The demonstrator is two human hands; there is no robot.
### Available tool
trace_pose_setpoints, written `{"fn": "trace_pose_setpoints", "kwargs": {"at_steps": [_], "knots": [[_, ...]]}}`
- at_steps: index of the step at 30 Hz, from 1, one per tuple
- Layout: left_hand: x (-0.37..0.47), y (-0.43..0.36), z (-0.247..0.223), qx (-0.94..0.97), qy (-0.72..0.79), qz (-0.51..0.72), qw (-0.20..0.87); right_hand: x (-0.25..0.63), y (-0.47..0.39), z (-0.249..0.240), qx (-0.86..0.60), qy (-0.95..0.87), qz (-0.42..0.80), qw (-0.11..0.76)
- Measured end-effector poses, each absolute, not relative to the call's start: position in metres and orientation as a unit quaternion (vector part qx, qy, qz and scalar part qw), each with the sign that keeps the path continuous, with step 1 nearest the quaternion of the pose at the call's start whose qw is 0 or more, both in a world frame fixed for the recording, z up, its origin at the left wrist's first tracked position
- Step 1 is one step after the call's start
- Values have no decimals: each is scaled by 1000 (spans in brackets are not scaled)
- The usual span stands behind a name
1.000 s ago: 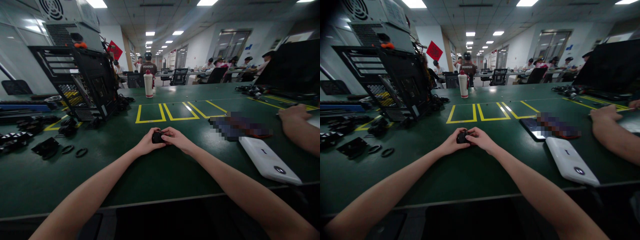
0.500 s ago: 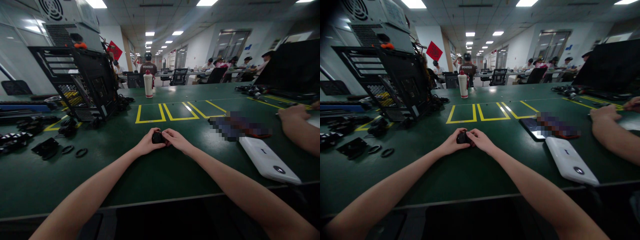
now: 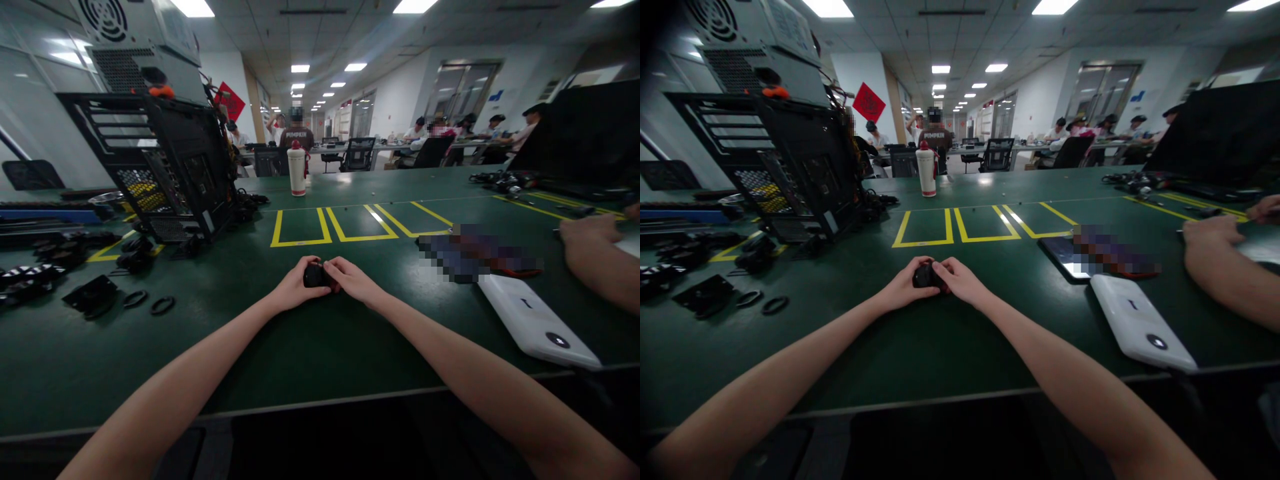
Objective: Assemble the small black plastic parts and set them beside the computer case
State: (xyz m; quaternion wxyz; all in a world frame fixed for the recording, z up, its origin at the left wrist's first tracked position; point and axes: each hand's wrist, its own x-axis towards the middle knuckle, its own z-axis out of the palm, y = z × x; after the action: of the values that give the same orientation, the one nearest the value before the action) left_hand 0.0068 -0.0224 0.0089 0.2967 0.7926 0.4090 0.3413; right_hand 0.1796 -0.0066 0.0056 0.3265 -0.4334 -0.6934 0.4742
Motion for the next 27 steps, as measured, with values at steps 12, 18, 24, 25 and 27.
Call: {"fn": "trace_pose_setpoints", "kwargs": {"at_steps": [12, 18, 24, 25, 27], "knots": [[7, -21, 8, 794, 408, 340, 297, 182, -6, 6, -412, -650, 531, 355], [6, -23, 9, 795, 407, 336, 300, 183, -4, 5, -416, -672, 512, 337], [7, -23, 10, 797, 404, 336, 299, 192, -11, 17, -364, -684, 530, 344], [7, -23, 11, 796, 404, 337, 299, 192, -11, 17, -366, -682, 530, 346], [7, -23, 11, 794, 406, 338, 300, 191, -10, 16, -375, -663, 546, 348]]}}
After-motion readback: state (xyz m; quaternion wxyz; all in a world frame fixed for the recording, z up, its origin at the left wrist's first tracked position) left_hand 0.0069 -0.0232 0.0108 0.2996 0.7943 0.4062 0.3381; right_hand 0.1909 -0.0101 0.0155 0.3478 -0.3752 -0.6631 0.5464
